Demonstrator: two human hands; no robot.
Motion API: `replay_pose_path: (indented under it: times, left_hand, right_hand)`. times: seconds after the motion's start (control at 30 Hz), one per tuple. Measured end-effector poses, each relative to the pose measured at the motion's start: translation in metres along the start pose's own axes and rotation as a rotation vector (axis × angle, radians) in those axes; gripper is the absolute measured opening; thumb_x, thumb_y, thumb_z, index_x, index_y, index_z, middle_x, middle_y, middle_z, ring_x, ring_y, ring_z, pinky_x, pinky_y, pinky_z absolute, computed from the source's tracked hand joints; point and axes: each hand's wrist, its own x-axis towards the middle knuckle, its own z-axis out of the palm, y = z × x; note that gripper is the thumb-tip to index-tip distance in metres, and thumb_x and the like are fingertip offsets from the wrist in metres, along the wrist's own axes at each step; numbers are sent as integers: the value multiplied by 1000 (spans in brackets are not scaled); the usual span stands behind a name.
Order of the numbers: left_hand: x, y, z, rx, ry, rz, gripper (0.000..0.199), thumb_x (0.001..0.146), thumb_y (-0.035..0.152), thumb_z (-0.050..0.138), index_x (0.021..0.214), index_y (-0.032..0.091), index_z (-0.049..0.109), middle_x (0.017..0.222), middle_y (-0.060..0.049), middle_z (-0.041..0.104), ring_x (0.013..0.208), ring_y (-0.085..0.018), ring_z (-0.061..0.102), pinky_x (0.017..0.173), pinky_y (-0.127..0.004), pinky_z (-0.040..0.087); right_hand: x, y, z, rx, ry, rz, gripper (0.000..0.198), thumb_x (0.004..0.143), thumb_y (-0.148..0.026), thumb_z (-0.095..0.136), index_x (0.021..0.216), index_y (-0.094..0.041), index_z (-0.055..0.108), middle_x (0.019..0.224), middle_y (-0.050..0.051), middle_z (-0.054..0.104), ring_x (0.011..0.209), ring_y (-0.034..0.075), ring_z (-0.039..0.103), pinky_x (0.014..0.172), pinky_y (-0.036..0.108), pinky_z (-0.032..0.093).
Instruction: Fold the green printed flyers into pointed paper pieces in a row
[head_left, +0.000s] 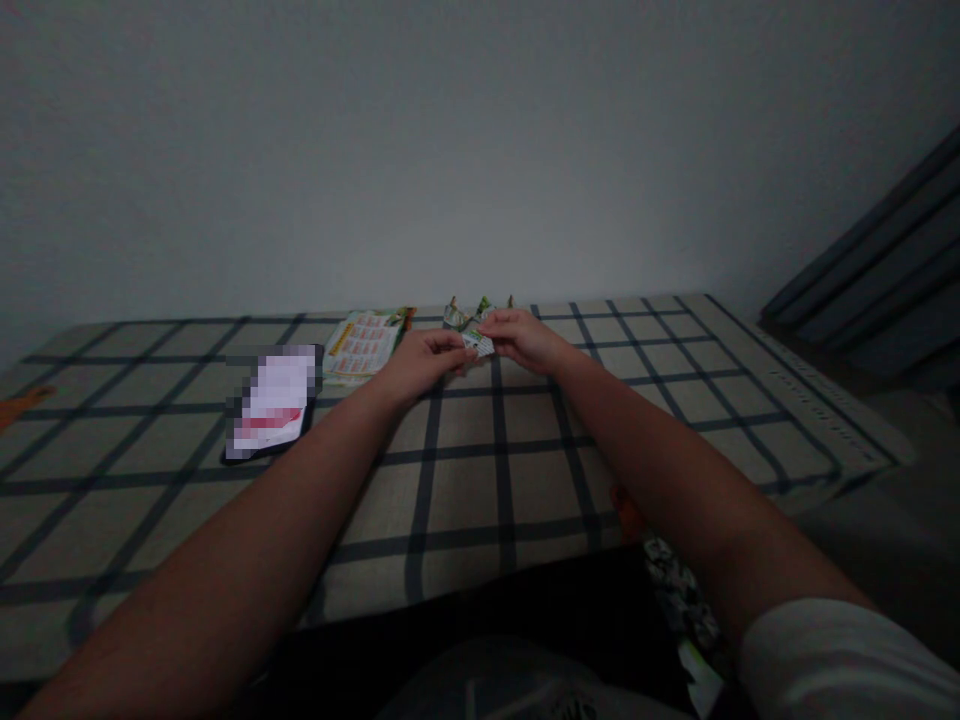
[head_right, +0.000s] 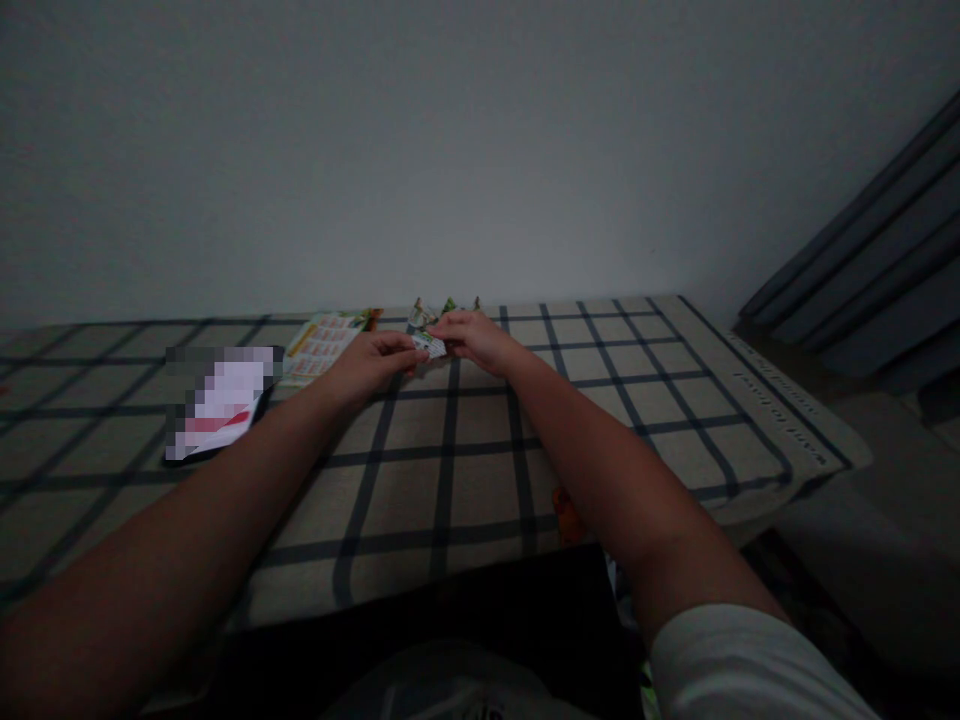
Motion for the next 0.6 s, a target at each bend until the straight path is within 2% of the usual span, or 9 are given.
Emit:
replay_pose_path:
  times: [0.07,0.17,0.33,0.47,0.6]
  left_hand:
    - [0,-2,1,15,60,-43,22,72,37,80,70,18,71,61,-2,65,55,-12,53,53,-24,36]
    - [0,-1,3,15,73,-86,24,73,40,80,72,17,73,59,-2,65,51,-12,50,48,-23,32]
    - [1,-1,4,-37,113,-73,36,73,48,83,90,17,79,68,-3,71,56,-13,57,53,-24,42]
    - [3,-4,2,-92,166,-66,38,69,47,87,89,16,78,77,-5,75,65,-16,65,63,-27,50]
    - [3,-5,1,-75,192,-61,38,70,50,87,85,16,78,74,-5,74,65,-16,65,66,-29,51]
  right_hand:
    - [1,2,1,-94,19,-33,32,78,-39,80,70,-18,58,64,-3,59,60,10,54,57,22,44]
    - [1,2,2,-233,36,-76,33,77,-39,81,68,-17,58,62,-3,58,58,10,53,56,22,43]
    - [0,0,3,-294,62,-89,29,77,-36,83,73,-17,61,71,-1,64,66,11,58,61,22,49]
    - [0,-1,5,-268,79,-68,22,79,-31,82,79,-17,65,78,1,68,66,10,59,62,23,51]
    - [-1,-4,7,-269,110,-75,18,79,-28,81,78,-17,66,74,-1,66,63,9,58,62,21,51]
